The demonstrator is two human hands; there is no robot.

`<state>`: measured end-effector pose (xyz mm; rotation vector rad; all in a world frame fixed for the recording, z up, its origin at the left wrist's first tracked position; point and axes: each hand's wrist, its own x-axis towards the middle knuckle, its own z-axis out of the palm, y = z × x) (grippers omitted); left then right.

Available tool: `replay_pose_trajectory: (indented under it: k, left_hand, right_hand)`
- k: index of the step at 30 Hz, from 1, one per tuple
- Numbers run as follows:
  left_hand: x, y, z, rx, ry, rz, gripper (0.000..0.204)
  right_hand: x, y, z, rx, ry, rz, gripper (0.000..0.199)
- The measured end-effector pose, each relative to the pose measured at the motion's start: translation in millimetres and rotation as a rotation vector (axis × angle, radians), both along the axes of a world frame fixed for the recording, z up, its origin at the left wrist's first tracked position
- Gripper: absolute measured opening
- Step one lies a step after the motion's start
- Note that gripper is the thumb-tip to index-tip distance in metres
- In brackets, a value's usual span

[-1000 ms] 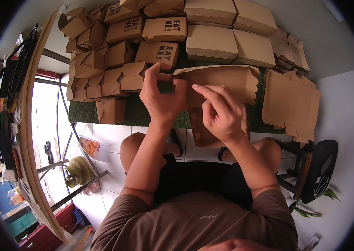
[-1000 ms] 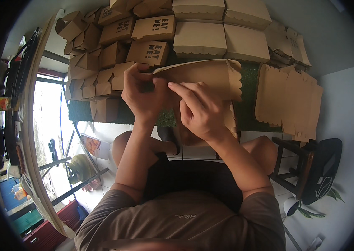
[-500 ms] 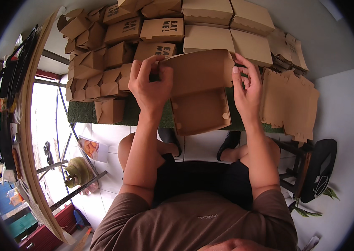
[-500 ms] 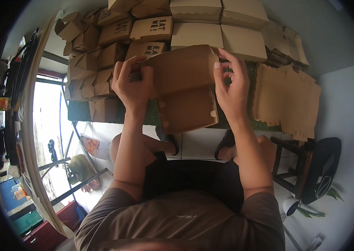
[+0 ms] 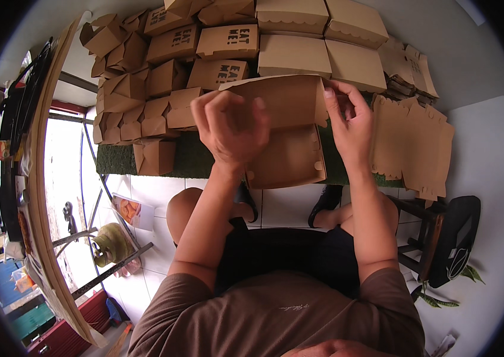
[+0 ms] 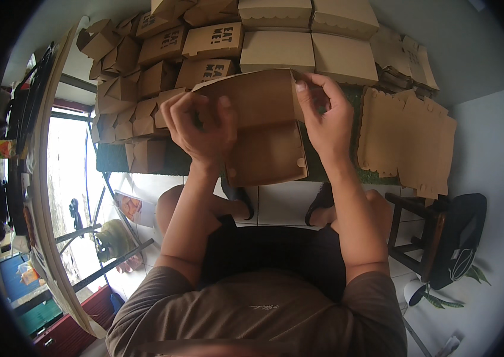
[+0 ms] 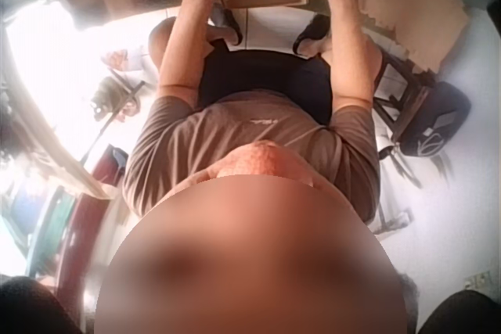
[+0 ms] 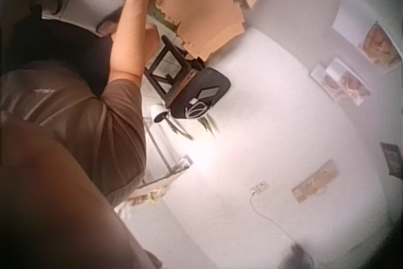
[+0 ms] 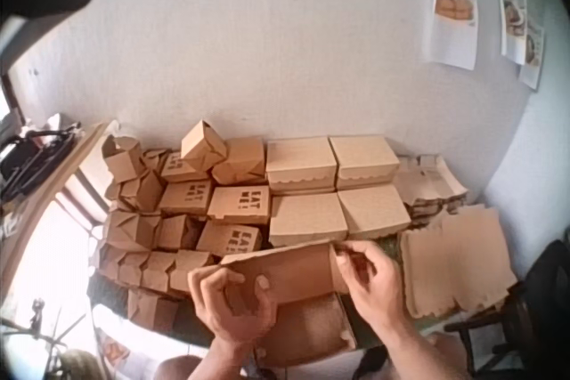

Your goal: The person assembles flat cardboard food boxes by folding the side flaps and tucking the tabs into slots to form the box shape. The person then closes the lid and stacks the finished box with others on the table.

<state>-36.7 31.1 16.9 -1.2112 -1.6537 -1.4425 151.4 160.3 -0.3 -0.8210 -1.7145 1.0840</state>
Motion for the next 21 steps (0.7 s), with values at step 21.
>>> replay_pose_trajectory:
  k: [21]
  left_hand:
    - [75,8,0,-0.041,-1.006,-0.636,0.022]
  right_hand:
    - [7,-30,10,0.376,0.037,0.004,0.015]
